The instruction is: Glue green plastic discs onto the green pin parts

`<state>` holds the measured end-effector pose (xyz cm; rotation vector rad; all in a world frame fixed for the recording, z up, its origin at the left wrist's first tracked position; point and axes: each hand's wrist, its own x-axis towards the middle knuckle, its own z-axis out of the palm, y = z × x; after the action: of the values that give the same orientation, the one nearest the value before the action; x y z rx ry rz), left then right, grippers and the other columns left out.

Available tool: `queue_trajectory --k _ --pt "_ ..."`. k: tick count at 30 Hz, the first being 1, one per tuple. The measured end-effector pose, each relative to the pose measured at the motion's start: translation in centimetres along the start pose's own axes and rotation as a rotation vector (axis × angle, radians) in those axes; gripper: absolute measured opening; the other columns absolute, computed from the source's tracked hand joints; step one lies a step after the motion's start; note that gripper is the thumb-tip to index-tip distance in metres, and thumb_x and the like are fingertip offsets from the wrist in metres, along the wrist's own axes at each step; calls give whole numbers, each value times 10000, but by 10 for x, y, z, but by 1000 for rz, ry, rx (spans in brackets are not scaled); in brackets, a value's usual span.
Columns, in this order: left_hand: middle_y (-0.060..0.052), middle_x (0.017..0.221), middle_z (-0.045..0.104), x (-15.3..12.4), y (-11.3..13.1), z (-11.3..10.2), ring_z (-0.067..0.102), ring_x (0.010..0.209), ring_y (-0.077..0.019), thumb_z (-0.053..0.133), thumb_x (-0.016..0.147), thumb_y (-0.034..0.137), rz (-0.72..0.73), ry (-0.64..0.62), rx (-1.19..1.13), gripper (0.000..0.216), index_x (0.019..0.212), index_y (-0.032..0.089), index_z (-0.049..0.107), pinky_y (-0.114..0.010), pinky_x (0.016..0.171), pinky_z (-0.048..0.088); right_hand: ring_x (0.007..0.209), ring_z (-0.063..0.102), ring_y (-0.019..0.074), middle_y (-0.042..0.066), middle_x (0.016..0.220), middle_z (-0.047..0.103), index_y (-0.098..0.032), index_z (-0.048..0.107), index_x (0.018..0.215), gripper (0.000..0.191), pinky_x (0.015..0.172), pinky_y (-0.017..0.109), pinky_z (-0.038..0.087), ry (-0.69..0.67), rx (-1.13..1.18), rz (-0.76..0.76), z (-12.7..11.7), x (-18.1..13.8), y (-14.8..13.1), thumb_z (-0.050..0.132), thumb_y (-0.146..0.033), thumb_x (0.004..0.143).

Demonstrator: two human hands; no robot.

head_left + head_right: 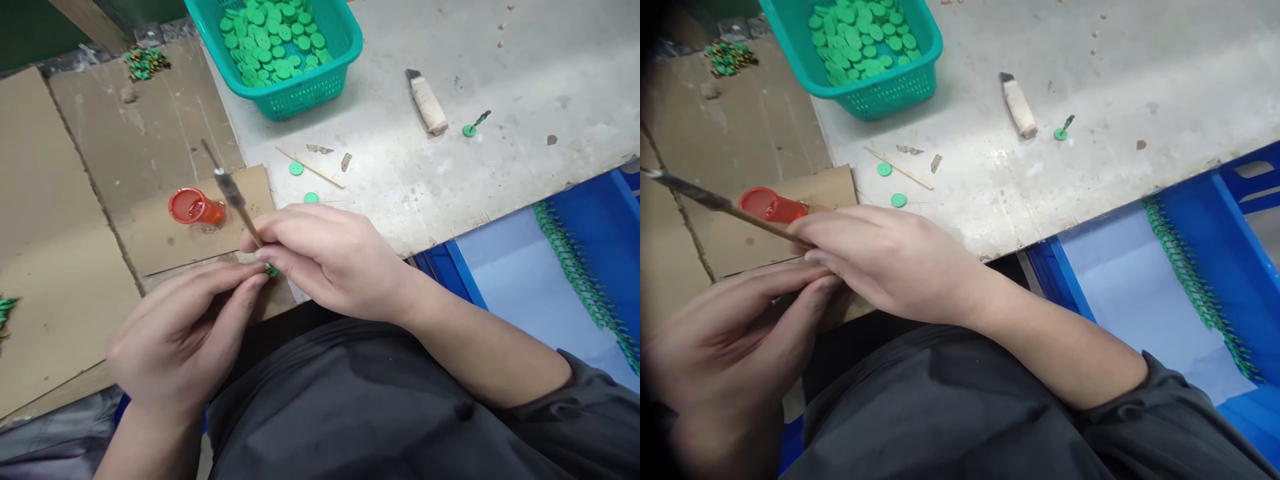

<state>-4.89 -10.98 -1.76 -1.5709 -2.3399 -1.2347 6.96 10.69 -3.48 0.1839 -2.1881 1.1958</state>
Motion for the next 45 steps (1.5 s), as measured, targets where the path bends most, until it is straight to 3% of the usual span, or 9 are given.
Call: queue_trajectory --k 5,10,15,20,24,26,32,36,45 --pt "80 1243 882 0 1 -1 844 1102 -100 892 1178 229 -33 2 0 154 1270 350 921 -177 1092 648 1369 858 199 64 1412 914 -264 816 1336 279 1278 301 644 -71 6 44 1 2 1 540 -265 1292" --pt "84 1226 881 -2 -2 0 842 1108 -85 900 1174 225 -16 12 6 173 1285 356 923 -157 1097 637 1362 852 231 59 1393 908 -271 781 1436 320 1293 378 664 -127 -11 94 0 2 -2 492 -330 1311" --pt "69 1208 883 -5 -3 -1 849 1083 -102 903 1176 252 -38 28 28 134 1264 350 929 -170 1091 648 1466 814 200 4 1467 897 -361 787 1437 317 1315 340 652 -253 -32 175 -3 6 -7 509 -291 1301" --pt "60 1215 886 -7 -7 -2 853 1072 -123 905 1166 234 -20 32 19 198 1316 362 927 -190 1080 662 1387 852 216 69 1509 893 -217 792 1426 303 1249 342 690 -94 59 13 3 6 -2 531 -203 1274" --pt "28 1172 890 -7 -10 -2 853 1000 -145 924 1139 236 -2 42 33 153 1260 329 939 -203 1011 681 1296 884 206 -21 1423 928 -376 830 1312 239 1177 283 704 -136 68 47 5 9 2 656 -266 1191" --pt "19 1174 890 -7 -9 -2 859 1008 -161 927 1133 238 -9 40 37 133 1235 324 939 -225 1004 695 1282 892 203 -22 1397 935 -389 835 1281 247 1175 281 704 -124 78 44 4 9 2 651 -254 1187" --pt "23 1182 889 -3 0 -1 858 1024 -161 921 1141 232 -41 17 -1 107 1202 318 934 -241 1010 711 1267 895 185 61 1316 944 -224 807 1233 180 1177 304 714 138 52 -57 7 1 2 634 -220 1282" --pt "19 1196 890 -2 1 0 860 1036 -167 905 1150 222 -47 16 -10 103 1193 311 933 -246 1015 713 1226 892 161 50 1289 937 -172 790 1259 179 1125 271 709 135 17 -115 10 -1 4 616 -200 1292" --pt "31 1165 887 -3 -1 0 857 1026 -175 911 1146 241 -49 33 -10 135 1221 351 936 -271 995 714 1171 886 213 61 1213 918 -211 827 1388 294 1113 363 726 66 -40 12 10 -5 2 588 -369 1322"
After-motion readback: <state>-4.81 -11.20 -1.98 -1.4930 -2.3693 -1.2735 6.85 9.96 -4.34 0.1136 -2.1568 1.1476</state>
